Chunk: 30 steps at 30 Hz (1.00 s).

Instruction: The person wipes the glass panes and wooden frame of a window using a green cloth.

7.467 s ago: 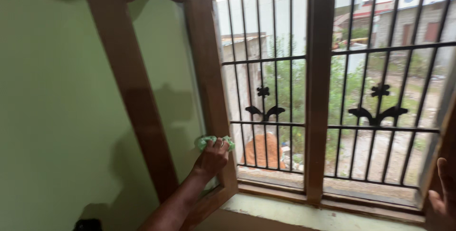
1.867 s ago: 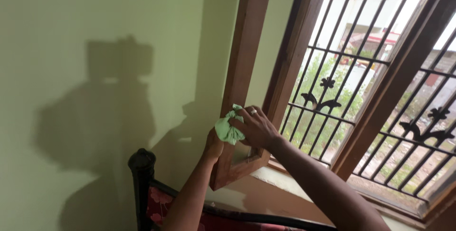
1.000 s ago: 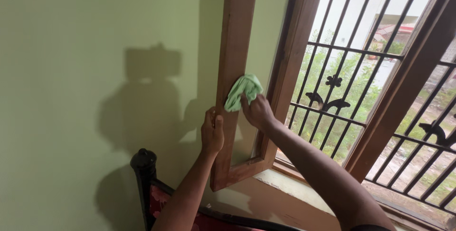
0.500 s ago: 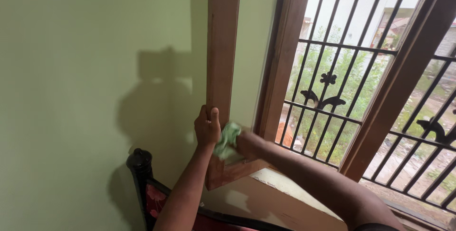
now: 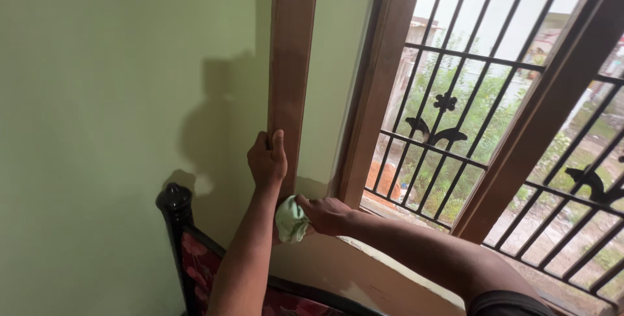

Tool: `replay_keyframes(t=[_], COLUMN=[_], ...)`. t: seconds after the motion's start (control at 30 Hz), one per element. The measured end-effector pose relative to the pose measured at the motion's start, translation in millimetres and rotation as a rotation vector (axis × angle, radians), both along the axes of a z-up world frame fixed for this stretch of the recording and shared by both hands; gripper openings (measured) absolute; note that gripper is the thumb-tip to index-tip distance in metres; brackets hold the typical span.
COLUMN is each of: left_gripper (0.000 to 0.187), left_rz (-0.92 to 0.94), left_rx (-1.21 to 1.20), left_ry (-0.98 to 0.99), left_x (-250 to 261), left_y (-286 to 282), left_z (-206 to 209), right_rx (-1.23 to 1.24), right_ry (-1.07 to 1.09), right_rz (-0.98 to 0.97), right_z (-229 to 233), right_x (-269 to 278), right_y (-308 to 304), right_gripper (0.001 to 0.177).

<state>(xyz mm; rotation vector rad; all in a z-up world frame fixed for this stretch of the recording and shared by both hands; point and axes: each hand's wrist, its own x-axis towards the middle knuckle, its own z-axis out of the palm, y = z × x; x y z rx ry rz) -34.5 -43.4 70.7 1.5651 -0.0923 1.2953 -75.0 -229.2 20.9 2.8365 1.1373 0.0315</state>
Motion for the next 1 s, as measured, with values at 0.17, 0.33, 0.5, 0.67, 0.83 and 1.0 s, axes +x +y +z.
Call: replay_keyframes(t=[0.17,0.33,0.5,0.67,0.83,1.0], left_gripper=[0.054,0.053,0.051,0.050,0.043,0.042], left_rz=[0.026,0.089,0.065,0.077,0.067,0.318], left_rx=[0.012,0.037,0.044,0.040,0.060,0.142], left_ry=[0.001,-0.052,-0.053,-0.024,-0.088,-0.194], left_x=[2.1,3.3,2.3,3.4,0.0,-36.6], left_y=[0.0,0.7,1.7,1.3,0.6,-20.4], left_z=[-0.8,-2.4,-2.7,-3.2,0.6,18.2], right_rx=[-0.046,-0.025,-0.128,-0.352,-0.080,0.490], right_ry=[-0.104,-0.284,-0.256,-0.460,-0.732,-0.633], right_rz=[0.088,0.185,0.154,0.076,0.147,0.040], right_z=[-19.3,-46.0,-45.8,-27.9,11.5,54.6], right_x=[1.3,12.3,35.8,62.3,87.0,79.4], right_y=[-0.9,-13.7,-49.2,-112.9,-159.5,-164.1], right_gripper=[0.061,0.049,0.042,0.023,0.021,0.050])
